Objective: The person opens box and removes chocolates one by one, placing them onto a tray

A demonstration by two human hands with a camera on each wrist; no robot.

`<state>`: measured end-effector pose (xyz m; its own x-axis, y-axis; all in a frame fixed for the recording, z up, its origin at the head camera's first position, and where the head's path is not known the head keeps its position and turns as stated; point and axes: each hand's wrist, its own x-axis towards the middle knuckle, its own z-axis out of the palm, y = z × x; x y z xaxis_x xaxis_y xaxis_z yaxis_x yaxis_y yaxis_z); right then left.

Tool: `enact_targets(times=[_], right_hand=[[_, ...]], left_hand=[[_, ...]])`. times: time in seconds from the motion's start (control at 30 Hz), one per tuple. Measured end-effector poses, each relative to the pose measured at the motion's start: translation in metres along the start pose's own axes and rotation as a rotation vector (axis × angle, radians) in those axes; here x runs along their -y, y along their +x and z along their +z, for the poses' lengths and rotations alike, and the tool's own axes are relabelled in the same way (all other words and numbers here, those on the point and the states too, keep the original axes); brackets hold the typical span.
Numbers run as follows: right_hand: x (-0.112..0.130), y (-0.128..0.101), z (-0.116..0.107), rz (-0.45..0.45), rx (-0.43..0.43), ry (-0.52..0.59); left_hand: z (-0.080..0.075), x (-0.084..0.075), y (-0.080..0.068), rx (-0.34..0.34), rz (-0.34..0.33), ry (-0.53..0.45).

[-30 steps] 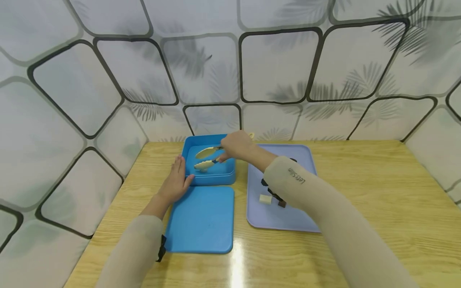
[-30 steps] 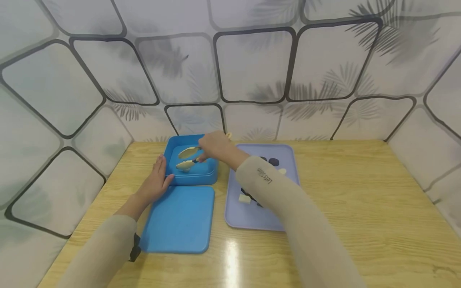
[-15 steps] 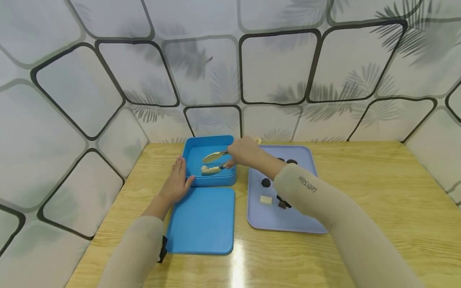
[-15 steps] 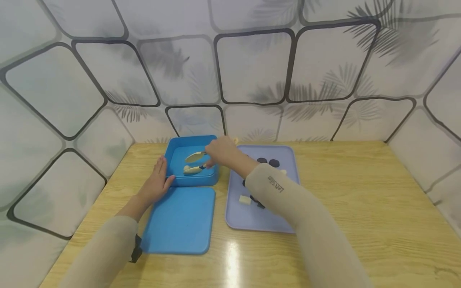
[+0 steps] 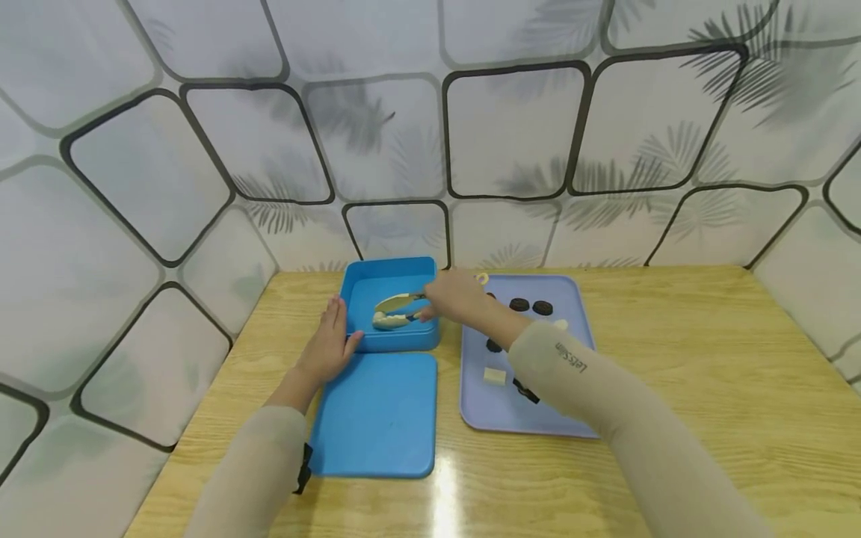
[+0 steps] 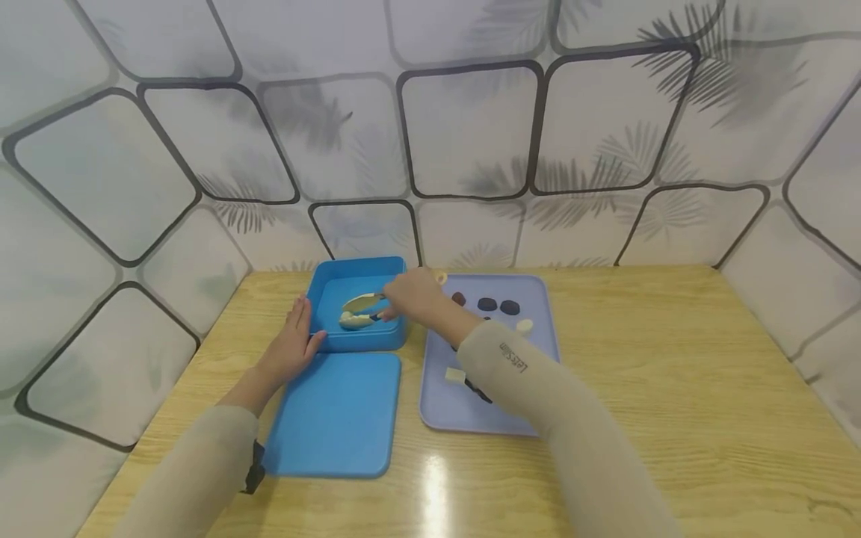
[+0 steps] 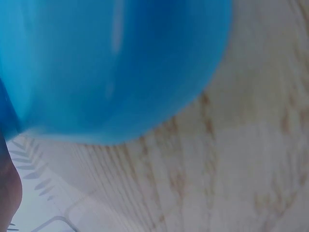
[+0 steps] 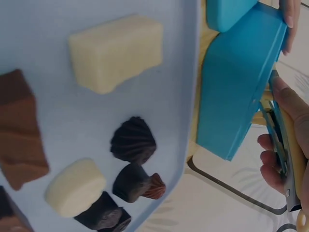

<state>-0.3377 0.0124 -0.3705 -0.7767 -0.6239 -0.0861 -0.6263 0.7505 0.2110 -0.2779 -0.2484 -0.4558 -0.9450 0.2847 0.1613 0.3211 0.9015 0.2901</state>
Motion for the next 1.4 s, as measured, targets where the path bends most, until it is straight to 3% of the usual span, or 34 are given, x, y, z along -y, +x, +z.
enact_targets(times=[0.1,0.2,0.4,0.5,0.73,0.97,1.2,1.4], right_hand=[[-0.001,-0.003,0.003,-0.008,-0.011,-0.01],[-0.003,-0.007,0.006,-0.033,-0.074,-0.046],[-0.009,-0.021,0.008,-0.111,-0.37,-0.122],[-0.013,-0.03,0.007,-0.147,-0.479,-0.149],[-0.019,-0.049,0.003,-0.213,-0.638,-0.176],[-0.022,-0.077,-0.006,-0.248,-0.775,-0.182],[-0.026,-0.109,-0.007,-0.305,-0.906,-0.114],[-0.036,-0.137,-0.002,-0.295,-0.948,-0.1]], left_hand=[[0.0,0.0,0.0,-0.007,0.002,0.001],[0.0,0.001,0.0,-0.005,-0.005,0.006],[0.002,0.0,-0.001,-0.066,0.035,-0.054],[0.004,0.0,-0.001,-0.099,0.055,-0.069],[0.001,-0.001,0.002,-0.029,0.018,0.005],[0.0,-0.001,0.002,-0.034,0.019,0.015],[0.003,0.0,0.001,-0.054,0.03,0.02],[-0.001,-0.002,0.001,-0.019,0.003,0.033]])
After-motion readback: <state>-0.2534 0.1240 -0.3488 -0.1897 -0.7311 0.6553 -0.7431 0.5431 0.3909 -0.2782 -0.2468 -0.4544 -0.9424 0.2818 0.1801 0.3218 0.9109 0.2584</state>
